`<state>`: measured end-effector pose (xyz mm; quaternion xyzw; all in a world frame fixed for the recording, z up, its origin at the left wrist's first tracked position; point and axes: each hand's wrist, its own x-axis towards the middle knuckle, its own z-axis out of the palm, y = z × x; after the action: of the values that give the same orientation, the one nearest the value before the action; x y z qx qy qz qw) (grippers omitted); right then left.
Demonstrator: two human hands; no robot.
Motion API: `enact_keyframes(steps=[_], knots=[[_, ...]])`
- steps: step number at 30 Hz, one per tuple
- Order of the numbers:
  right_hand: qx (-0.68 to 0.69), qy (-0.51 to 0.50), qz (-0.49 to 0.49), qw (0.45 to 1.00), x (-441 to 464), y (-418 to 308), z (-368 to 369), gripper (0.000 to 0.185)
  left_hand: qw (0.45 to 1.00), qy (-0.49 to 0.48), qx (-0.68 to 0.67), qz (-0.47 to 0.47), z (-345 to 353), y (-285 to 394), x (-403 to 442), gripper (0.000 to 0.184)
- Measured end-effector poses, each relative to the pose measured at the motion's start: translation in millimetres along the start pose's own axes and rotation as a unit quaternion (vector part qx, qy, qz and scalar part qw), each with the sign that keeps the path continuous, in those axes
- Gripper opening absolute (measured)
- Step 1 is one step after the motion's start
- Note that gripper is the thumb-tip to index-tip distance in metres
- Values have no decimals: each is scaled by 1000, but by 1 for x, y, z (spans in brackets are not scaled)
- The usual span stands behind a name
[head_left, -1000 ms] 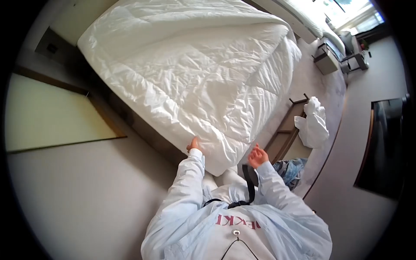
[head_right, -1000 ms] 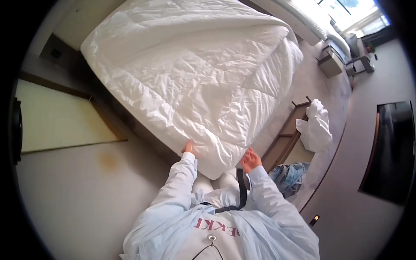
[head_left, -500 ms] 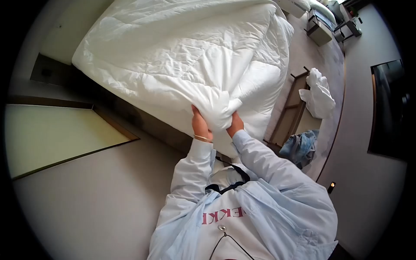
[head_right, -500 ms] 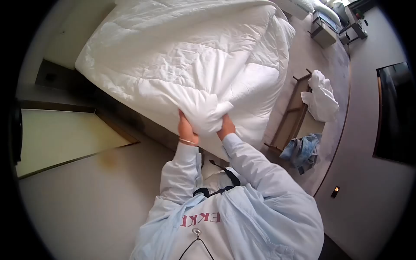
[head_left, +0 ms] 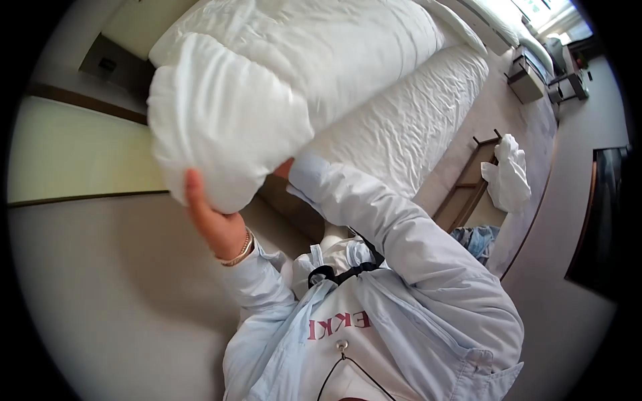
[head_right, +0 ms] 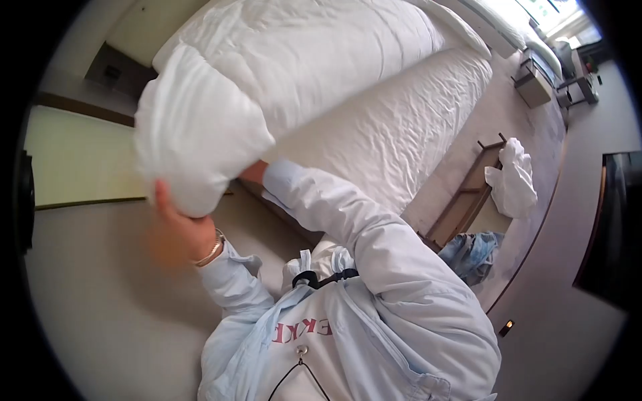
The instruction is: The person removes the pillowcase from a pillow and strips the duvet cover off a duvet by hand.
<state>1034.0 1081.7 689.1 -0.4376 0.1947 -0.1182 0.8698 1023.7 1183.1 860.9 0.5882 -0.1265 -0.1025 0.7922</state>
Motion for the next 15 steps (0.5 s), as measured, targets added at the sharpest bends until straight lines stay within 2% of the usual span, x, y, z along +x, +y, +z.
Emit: enact_keyframes(steps=[2,3,4,6,7,8,10,12,14,15], knots=[[9,23,77,997,-9,43,-15,47,994,-56,75,-59,-49,-57,8,50],[14,51,121,991,-15,66,-30,47,991,-45,74,-105,-68,-91,13,51],[20,108,167,980,-22,93,-52,47,985,-60,131,-98,-90,-125,13,50],[39,245,248,936,-42,149,-114,47,968,-50,183,-162,-145,-207,3,32],[60,307,269,911,-56,177,-152,44,955,-31,160,-250,-179,-256,-7,29],[56,309,299,901,-73,188,-187,42,907,-7,228,-355,-201,-298,-17,31],[30,323,341,882,-107,171,-214,40,849,-101,328,-401,-194,-312,-32,31],[40,354,324,877,-129,150,-222,39,865,-148,289,-383,-210,-345,-49,37],[79,375,302,873,-141,150,-239,38,849,-128,153,-488,-250,-411,-52,43],[119,385,283,870,-149,147,-249,37,812,-137,76,-562,-253,-410,-43,45]])
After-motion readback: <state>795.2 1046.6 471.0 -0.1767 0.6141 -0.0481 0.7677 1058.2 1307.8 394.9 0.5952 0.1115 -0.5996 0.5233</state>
